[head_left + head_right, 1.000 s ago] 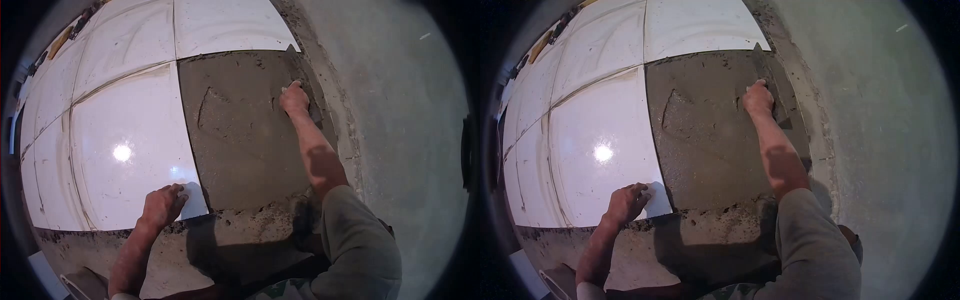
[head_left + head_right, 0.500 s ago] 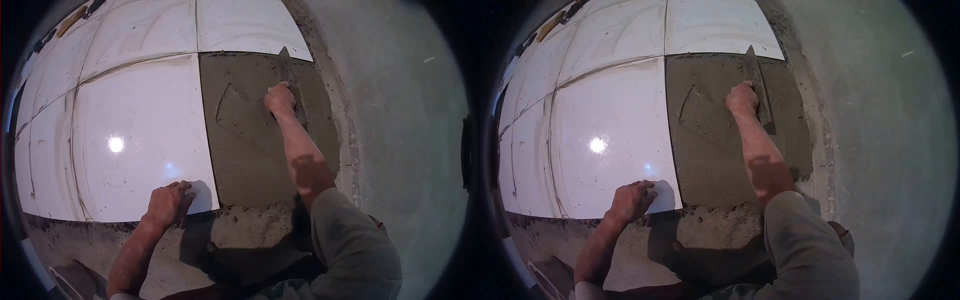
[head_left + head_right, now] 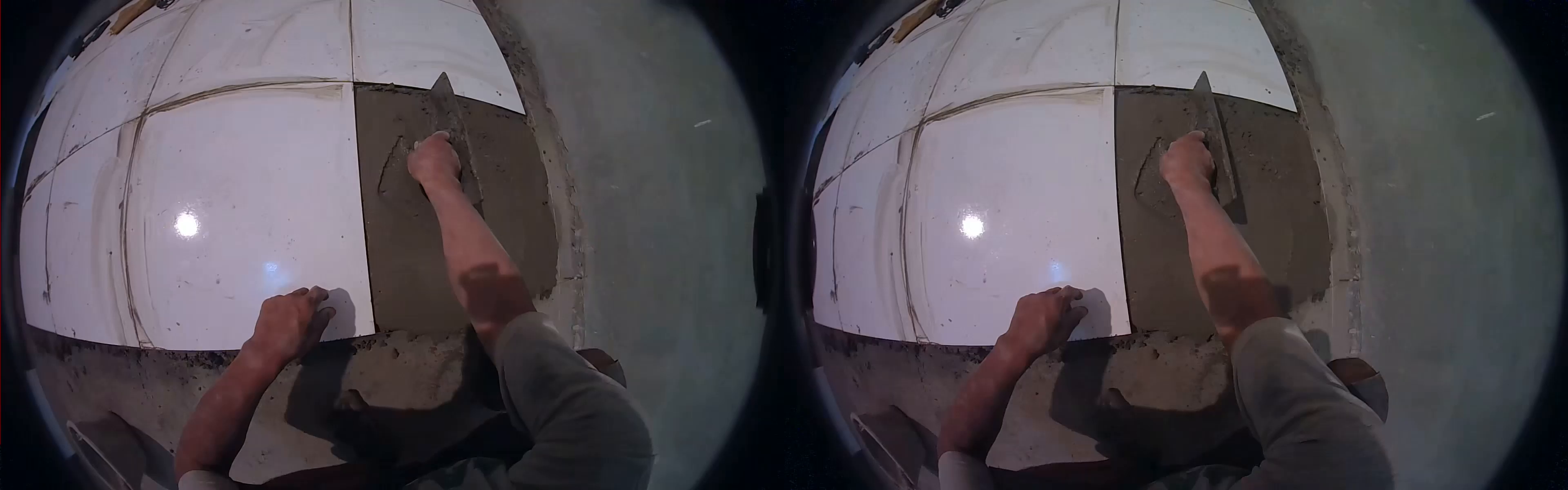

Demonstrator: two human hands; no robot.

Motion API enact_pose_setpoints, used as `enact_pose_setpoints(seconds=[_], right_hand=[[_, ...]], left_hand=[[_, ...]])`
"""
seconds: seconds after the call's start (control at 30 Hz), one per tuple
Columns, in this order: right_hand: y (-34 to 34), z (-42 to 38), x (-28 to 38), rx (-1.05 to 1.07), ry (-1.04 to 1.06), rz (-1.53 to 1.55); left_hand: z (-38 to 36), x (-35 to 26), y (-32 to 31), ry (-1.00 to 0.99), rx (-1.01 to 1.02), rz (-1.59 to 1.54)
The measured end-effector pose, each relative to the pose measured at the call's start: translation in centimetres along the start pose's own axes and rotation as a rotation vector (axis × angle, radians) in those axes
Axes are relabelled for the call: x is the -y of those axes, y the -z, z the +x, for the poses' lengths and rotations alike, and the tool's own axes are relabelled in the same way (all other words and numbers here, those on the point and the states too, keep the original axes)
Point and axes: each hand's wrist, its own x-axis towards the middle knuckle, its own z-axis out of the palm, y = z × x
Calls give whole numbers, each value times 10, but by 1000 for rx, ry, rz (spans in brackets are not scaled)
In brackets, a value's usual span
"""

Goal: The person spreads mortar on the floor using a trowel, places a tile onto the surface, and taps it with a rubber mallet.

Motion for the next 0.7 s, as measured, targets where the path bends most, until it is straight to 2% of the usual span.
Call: enact_pose_setpoints(seconds=[0.3, 0.7], right_hand=[[-14, -13, 22, 28, 97, 27], [-12, -26, 36, 71, 184, 18]], left_hand=[[-8, 7, -5, -94, -104, 18], [0, -11, 0, -99, -104, 41]])
